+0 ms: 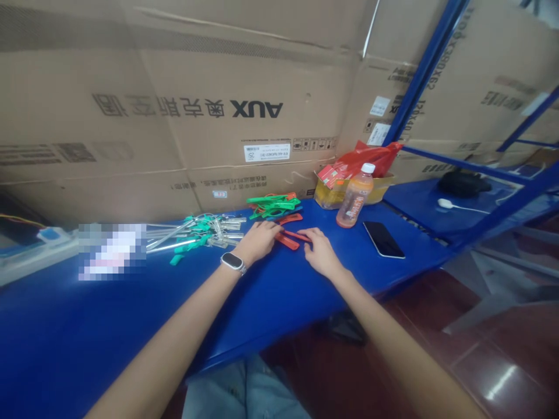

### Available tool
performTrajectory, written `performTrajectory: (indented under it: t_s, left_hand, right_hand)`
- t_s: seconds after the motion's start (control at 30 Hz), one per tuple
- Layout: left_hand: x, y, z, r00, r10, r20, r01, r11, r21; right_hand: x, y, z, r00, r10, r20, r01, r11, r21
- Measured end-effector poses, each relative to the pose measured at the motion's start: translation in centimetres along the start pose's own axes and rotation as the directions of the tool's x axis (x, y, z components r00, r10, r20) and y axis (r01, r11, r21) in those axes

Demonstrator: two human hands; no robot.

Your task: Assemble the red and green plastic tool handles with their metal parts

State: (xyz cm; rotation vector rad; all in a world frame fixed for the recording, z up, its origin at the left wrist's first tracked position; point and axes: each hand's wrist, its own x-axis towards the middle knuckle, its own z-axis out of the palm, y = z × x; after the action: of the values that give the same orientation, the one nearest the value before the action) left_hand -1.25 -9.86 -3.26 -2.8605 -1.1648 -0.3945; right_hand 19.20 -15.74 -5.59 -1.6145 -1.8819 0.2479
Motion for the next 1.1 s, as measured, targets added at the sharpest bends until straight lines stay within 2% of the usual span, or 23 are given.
performTrajectory:
  t_s: [0.17,0.3,0.43,0.53,0.6,0.67,0.77,0.8,0.87,0.93,1.1]
  left_hand:
    - [-0.9,0.0,0.7,0.993,-0.076,-0.093,0.067,0.993,-0.094]
    - [-0.6,-0.2,1.6,0.980,-0.134,-0.145,0.097,0.967,-0.237]
    - [0.3,-0.2,1.9,0.984,-0.130,-0.124,0.084,0.943,-0.323]
    - [0.0,0.1,1.2,0.970,-0.144,-0.195,0.064,0.929,-0.366]
    - [-0.8,0.1,0.3,0.933,-0.229,-0.276,0.100,0.905,-0.414]
    - [-1.9,0.0,-0.7,0.860,-0.397,-0.321,0.192,0.834,-0.517]
    - [-3.7,-0.6,-2.1,0.727,-0.614,-0.307,0.246,0.650,-0.719]
    - [-4.4,-0.8,-2.5,0.707,-0.652,-0.273,0.234,0.580,-0.780]
    - [-5.7,-1.3,-3.2,0.720,-0.671,-0.178,0.213,0.457,-0.864]
    - [-7.3,-1.9,-3.7,0.764,-0.639,-0.090,0.223,0.392,-0.893]
    - [-11.4,-3.8,-4.5,0.815,-0.578,0.025,0.287,0.366,-0.885]
  right_hand:
    - [2.1,0.7,-0.1,0.995,-0.002,-0.096,0.011,0.996,0.089]
    - [2.7,-0.2,-0.1,0.980,0.033,-0.195,0.017,0.969,0.247]
    - [2.6,-1.7,0.8,0.985,-0.003,-0.172,0.072,0.916,0.395]
    - [2.6,-2.2,1.3,0.986,-0.020,-0.168,0.090,0.902,0.422]
    - [2.6,-2.3,1.5,0.984,-0.033,-0.175,0.107,0.895,0.432]
    - [2.6,-2.6,1.7,0.981,-0.074,-0.179,0.149,0.879,0.453]
    - [2.5,-3.6,2.2,0.967,-0.183,-0.179,0.248,0.844,0.475]
    - [2.4,-4.1,2.4,0.958,-0.226,-0.177,0.284,0.836,0.469]
    - [2.3,-5.2,3.0,0.937,-0.309,-0.164,0.350,0.827,0.440]
    - [2.3,-6.5,3.7,0.917,-0.374,-0.138,0.397,0.822,0.409]
    - [2.3,-9.5,5.6,0.867,-0.491,-0.089,0.485,0.789,0.377]
